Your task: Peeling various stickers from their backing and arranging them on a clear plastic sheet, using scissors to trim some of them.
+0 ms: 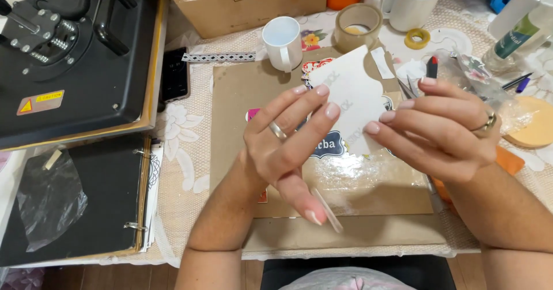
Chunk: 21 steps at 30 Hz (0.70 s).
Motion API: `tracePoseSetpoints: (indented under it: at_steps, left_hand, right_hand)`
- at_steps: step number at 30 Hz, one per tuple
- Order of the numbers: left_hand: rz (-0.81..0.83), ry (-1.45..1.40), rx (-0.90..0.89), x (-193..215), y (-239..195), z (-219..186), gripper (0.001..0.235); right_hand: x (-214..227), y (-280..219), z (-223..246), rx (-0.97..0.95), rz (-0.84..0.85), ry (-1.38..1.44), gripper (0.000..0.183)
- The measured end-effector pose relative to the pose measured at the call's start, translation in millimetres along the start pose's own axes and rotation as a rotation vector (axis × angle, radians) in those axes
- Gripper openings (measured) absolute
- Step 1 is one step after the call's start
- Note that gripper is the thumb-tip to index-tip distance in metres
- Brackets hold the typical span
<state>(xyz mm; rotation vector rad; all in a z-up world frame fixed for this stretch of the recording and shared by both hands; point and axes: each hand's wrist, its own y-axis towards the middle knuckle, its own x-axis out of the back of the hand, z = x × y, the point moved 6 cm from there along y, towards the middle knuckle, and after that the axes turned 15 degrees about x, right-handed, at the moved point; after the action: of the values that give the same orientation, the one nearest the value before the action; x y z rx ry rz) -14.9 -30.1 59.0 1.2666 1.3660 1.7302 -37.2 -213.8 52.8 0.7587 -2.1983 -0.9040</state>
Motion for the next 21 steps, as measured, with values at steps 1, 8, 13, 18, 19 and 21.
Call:
tracePoseSetpoints:
  at_steps: [1,8,13,18,19,21]
  left_hand:
    - [0.002,-0.001,0.0,0.7,-2.3,1.0,0.085]
    - [0.075,0.031,-0.104,-0.3,-8.2,-11.0,0.063]
    - [0.119,0.087,-0.006,0.0,-5.8,-11.7,0.076]
    - [0.132,0.138,-0.01,-2.4,-5.2,-11.6,0.074]
    - [0.133,0.136,-0.011,-4.4,-6.0,-10.2,0.074]
    - [0.078,0.144,-0.071,-5.3,-8.4,-11.2,0.051]
  right_hand:
    - [1.8,-0.5,0.1,-0.002,0.0,0.0,0.006]
    - [7.9,8.4,10.1,0.068,0.124,-0.042,0.006]
    - [11.7,10.9,13.0,0.121,0.177,-0.075,0.008]
    - [11.0,8.0,13.1,0.178,0.205,-0.091,0.01]
    - [9.6,7.8,12.3,0.176,0.206,-0.092,0.01]
    - [9.3,8.1,12.9,0.207,0.163,-0.118,0.009]
